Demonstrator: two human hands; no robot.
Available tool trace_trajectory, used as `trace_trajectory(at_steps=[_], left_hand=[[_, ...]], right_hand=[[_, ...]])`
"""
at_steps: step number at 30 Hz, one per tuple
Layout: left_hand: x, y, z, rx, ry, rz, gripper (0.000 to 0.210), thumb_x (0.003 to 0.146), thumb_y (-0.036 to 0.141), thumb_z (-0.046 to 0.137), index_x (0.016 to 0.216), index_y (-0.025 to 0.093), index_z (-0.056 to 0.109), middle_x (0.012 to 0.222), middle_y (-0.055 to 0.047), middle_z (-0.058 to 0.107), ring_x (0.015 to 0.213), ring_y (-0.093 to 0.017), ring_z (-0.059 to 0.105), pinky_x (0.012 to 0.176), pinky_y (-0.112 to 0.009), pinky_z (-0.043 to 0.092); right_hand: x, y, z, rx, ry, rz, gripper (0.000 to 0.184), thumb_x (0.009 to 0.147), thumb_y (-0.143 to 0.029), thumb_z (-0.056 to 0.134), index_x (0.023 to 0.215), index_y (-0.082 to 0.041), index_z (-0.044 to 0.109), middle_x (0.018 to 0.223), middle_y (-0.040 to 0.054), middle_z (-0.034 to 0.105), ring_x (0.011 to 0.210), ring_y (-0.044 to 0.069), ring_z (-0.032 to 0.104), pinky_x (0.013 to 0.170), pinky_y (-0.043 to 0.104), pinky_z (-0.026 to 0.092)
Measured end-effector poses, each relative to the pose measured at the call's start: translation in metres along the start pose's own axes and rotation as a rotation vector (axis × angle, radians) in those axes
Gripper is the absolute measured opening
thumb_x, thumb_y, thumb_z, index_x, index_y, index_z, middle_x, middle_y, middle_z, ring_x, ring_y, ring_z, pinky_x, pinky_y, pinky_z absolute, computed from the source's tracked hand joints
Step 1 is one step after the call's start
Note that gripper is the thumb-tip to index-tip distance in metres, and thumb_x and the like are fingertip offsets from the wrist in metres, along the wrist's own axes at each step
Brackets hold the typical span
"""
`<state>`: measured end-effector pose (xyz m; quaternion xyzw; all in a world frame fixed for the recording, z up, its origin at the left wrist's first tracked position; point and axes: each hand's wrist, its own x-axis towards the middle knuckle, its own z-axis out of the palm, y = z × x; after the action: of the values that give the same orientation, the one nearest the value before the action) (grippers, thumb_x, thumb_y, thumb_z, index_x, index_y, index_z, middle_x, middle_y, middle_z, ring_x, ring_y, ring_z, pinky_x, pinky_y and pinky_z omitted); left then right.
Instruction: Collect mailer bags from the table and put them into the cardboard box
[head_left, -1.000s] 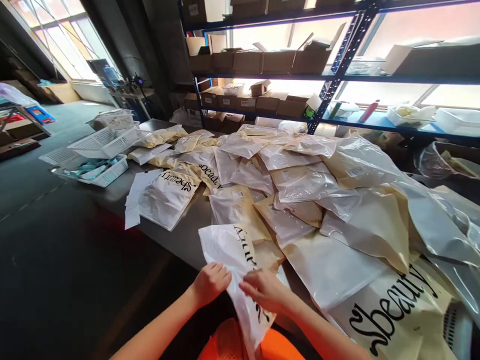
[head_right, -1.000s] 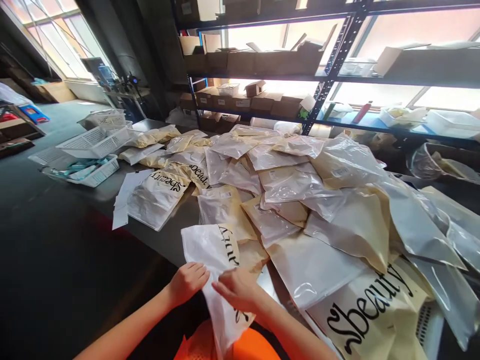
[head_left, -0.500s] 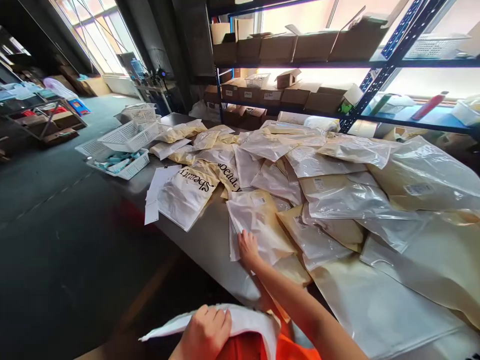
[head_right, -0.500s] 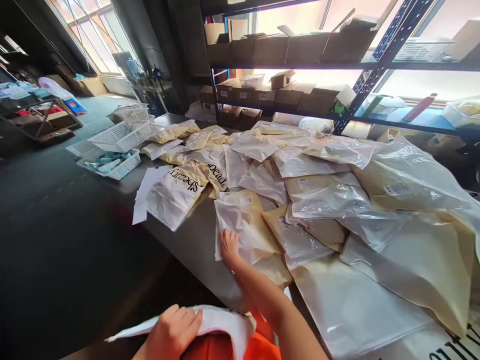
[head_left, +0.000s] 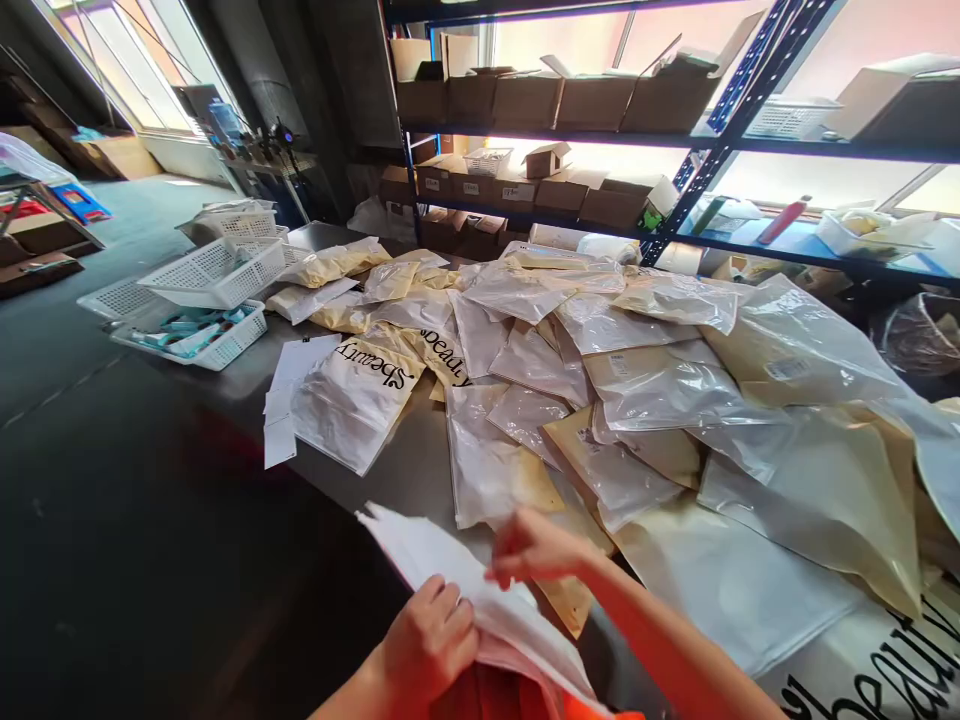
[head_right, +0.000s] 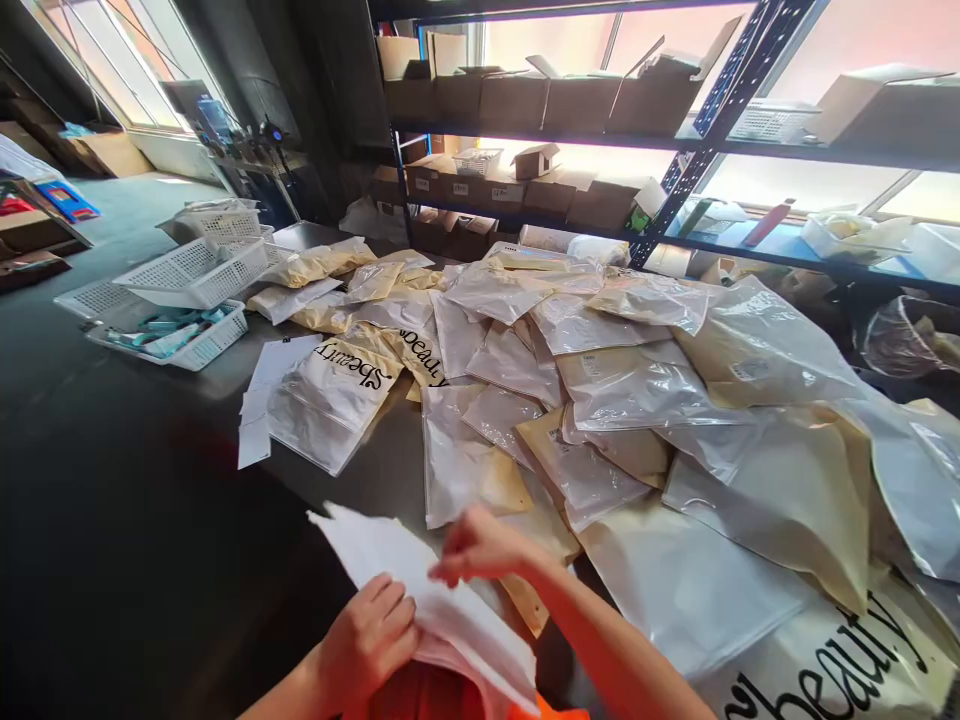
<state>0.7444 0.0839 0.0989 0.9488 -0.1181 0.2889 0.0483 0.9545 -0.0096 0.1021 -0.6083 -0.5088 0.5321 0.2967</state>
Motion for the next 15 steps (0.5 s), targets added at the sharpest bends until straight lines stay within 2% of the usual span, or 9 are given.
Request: trace_trajectory(at_steps=[2, 3, 5, 6, 8, 9, 11, 13, 15], left_hand=[[-0.006, 0.002, -0.006, -0.033, -0.011, 0.032, 0.024, 0.094, 0.008, 0.047, 0.072, 0.015, 0.051, 0.063, -0.003, 0.042, 0.056, -0.017, 0.042, 0.057, -0.034, 0.032], [-0.01, 0.005, -0.008, -0.048, 0.005, 0.026, 0.016, 0.094, 0.009, 0.05, 0.082, 0.017, 0.058, 0.063, -0.001, 0.042, 0.055, -0.017, 0.041, 0.054, -0.033, 0.029], [-0.022, 0.012, -0.009, -0.078, 0.002, -0.04, 0.02, 0.098, 0.015, 0.05, 0.114, 0.02, 0.061, 0.062, 0.001, 0.044, 0.052, -0.015, 0.042, 0.051, -0.031, 0.028], [-0.03, 0.017, -0.008, -0.088, -0.017, -0.108, 0.029, 0.102, 0.018, 0.045, 0.129, 0.017, 0.057, 0.063, 0.002, 0.045, 0.052, -0.014, 0.044, 0.05, -0.03, 0.031], [-0.049, 0.026, -0.005, -0.098, -0.083, -0.297, 0.042, 0.105, 0.017, 0.031, 0.141, 0.003, 0.047, 0.067, -0.001, 0.05, 0.058, -0.014, 0.05, 0.053, -0.028, 0.04], [-0.059, 0.029, -0.004, -0.112, -0.111, -0.397, 0.043, 0.103, 0.012, 0.029, 0.14, 0.0, 0.048, 0.07, -0.003, 0.053, 0.062, -0.015, 0.053, 0.057, -0.028, 0.044], [-0.078, 0.033, -0.002, -0.137, -0.149, -0.559, 0.04, 0.095, 0.001, 0.034, 0.122, 0.008, 0.063, 0.074, -0.004, 0.054, 0.07, -0.015, 0.056, 0.064, -0.027, 0.047], [-0.092, 0.032, -0.002, -0.135, -0.173, -0.623, 0.035, 0.091, -0.006, 0.039, 0.09, 0.014, 0.068, 0.073, -0.004, 0.054, 0.071, -0.015, 0.056, 0.065, -0.027, 0.046], [-0.098, 0.027, -0.003, -0.07, -0.173, -0.619, 0.03, 0.092, -0.004, 0.045, 0.077, 0.015, 0.064, 0.072, -0.003, 0.053, 0.069, -0.015, 0.055, 0.064, -0.028, 0.046]], right_hand=[[0.043, 0.017, -0.001, -0.194, 0.341, 0.205, 0.027, 0.099, -0.029, 0.057, 0.082, -0.01, 0.069, 0.076, 0.0041, 0.068, 0.067, 0.012, 0.058, 0.064, 0.023, 0.044], [0.069, 0.028, 0.003, -0.308, 0.487, 0.269, 0.021, 0.099, -0.026, 0.058, 0.098, -0.009, 0.07, 0.093, 0.007, 0.07, 0.084, 0.015, 0.063, 0.077, 0.025, 0.047], [0.119, 0.049, 0.017, -0.45, 0.588, 0.323, 0.042, 0.096, -0.025, 0.063, 0.133, -0.005, 0.06, 0.128, 0.0171, 0.061, 0.117, 0.025, 0.058, 0.102, 0.034, 0.044], [0.139, 0.058, 0.026, -0.507, 0.591, 0.334, 0.053, 0.095, -0.021, 0.064, 0.143, -0.004, 0.053, 0.14, 0.0217, 0.053, 0.13, 0.033, 0.05, 0.11, 0.044, 0.038], [0.167, 0.071, 0.04, -0.614, 0.554, 0.341, 0.058, 0.094, -0.01, 0.058, 0.151, -0.007, 0.049, 0.153, 0.0247, 0.039, 0.143, 0.043, 0.033, 0.116, 0.061, 0.023], [0.175, 0.075, 0.044, -0.653, 0.532, 0.348, 0.058, 0.094, -0.005, 0.052, 0.152, -0.01, 0.049, 0.156, 0.024, 0.036, 0.145, 0.046, 0.029, 0.114, 0.068, 0.02], [0.179, 0.078, 0.041, -0.71, 0.492, 0.385, 0.057, 0.096, 0.0, 0.04, 0.149, -0.015, 0.053, 0.154, 0.0219, 0.039, 0.14, 0.047, 0.037, 0.107, 0.07, 0.03], [0.172, 0.077, 0.028, -0.747, 0.488, 0.441, 0.054, 0.097, -0.001, 0.032, 0.144, -0.013, 0.056, 0.145, 0.0229, 0.048, 0.126, 0.041, 0.052, 0.096, 0.057, 0.047], [0.159, 0.073, 0.012, -0.759, 0.495, 0.476, 0.049, 0.096, 0.002, 0.029, 0.133, -0.006, 0.061, 0.127, 0.0241, 0.059, 0.109, 0.034, 0.062, 0.085, 0.043, 0.053]])
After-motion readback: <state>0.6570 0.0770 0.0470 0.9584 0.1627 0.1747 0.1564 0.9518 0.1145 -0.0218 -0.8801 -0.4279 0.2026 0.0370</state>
